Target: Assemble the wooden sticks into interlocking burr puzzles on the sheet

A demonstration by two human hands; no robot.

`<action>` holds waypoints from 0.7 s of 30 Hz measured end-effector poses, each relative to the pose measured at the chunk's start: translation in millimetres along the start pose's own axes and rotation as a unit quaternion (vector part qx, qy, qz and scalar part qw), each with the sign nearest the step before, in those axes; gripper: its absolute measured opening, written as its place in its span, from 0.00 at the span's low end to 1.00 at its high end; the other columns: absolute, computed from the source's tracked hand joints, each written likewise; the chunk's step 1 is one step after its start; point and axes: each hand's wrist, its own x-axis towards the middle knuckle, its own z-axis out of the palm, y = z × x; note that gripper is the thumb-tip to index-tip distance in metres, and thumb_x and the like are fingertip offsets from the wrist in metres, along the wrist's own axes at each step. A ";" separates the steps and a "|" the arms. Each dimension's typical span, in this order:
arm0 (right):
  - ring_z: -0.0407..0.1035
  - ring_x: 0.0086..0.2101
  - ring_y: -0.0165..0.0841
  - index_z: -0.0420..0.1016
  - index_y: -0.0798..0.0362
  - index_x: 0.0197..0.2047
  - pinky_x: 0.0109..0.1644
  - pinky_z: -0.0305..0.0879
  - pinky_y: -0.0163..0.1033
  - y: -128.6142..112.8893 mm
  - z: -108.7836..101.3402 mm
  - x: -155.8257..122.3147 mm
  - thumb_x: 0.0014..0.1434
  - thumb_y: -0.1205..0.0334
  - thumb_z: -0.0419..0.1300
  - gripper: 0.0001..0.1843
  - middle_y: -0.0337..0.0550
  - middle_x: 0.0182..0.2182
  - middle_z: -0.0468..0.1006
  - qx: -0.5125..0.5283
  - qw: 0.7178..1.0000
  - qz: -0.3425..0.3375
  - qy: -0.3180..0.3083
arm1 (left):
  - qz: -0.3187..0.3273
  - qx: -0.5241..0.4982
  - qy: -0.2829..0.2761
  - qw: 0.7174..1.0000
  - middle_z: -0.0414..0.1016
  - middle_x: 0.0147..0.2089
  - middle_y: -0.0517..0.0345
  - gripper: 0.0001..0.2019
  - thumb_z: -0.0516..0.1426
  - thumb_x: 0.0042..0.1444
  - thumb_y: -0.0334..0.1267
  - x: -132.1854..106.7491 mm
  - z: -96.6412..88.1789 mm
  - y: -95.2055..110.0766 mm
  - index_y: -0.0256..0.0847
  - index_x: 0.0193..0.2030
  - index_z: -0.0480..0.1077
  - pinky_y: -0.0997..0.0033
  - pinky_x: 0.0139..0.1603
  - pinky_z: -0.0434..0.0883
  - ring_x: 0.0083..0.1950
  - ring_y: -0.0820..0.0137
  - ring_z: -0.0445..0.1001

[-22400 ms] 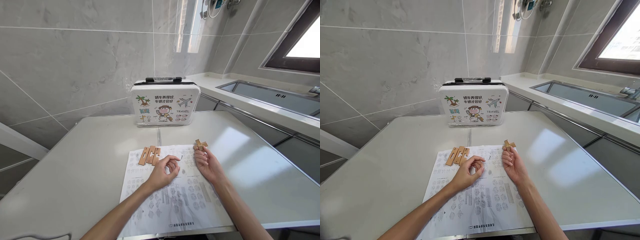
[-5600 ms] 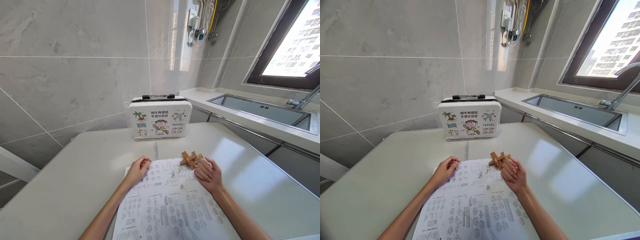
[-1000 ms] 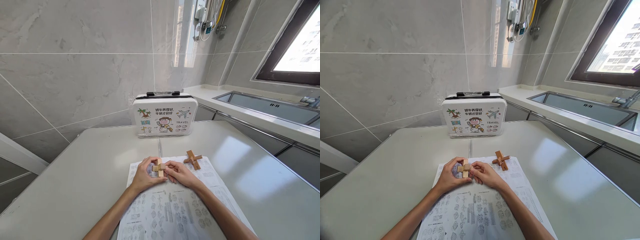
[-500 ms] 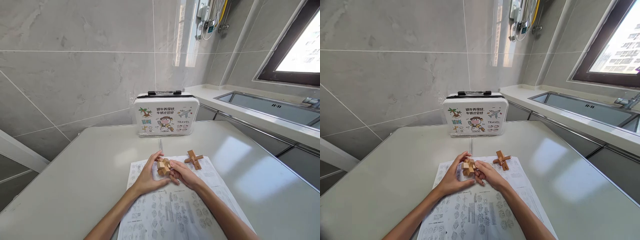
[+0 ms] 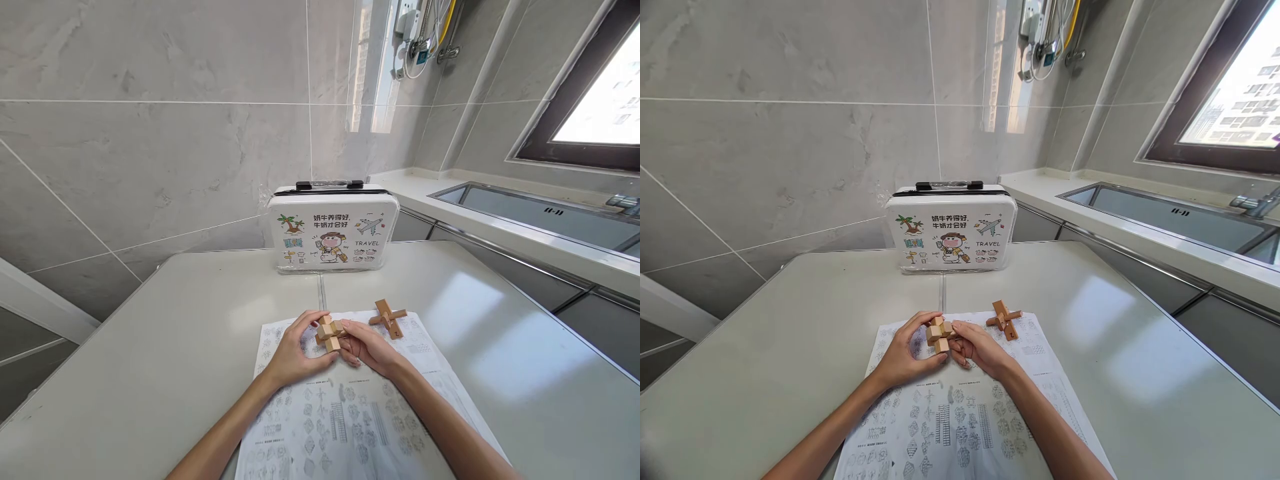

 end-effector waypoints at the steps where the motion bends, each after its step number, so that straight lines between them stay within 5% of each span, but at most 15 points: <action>1: 0.55 0.19 0.26 0.74 0.55 0.41 0.21 0.53 0.35 0.6 -0.7 0.4 0.65 0.40 0.61 0.23 0.34 0.24 0.64 0.008 1.000 0.003 -0.006 | -0.001 -0.001 0.003 1.000 0.75 0.59 0.51 0.33 0.68 0.51 0.37 -0.1 0.0 -0.1 0.49 0.65 0.67 0.56 0.63 0.71 0.58 0.59 0.74; 14: 0.51 0.19 0.25 0.63 0.49 0.34 0.23 0.47 0.34 -4.6 -5.9 -0.1 0.64 0.42 0.63 0.21 0.31 0.25 0.60 0.113 0.993 0.017 0.033 | -0.064 -0.082 0.092 0.990 0.74 0.62 0.49 0.31 0.66 0.58 0.43 4.4 -9.2 -16.0 0.47 0.66 0.64 0.54 0.66 0.69 0.62 0.59 0.74; 21: 0.48 0.20 0.25 0.62 0.49 0.33 0.23 0.43 0.34 -4.8 -7.3 1.9 0.61 0.42 0.65 0.22 0.31 0.24 0.59 0.135 0.989 0.018 0.054 | -0.089 0.121 0.133 0.980 0.75 0.59 0.51 0.27 0.68 0.53 0.44 8.0 -16.2 -43.9 0.46 0.59 0.69 0.48 0.65 0.68 0.62 0.56 0.71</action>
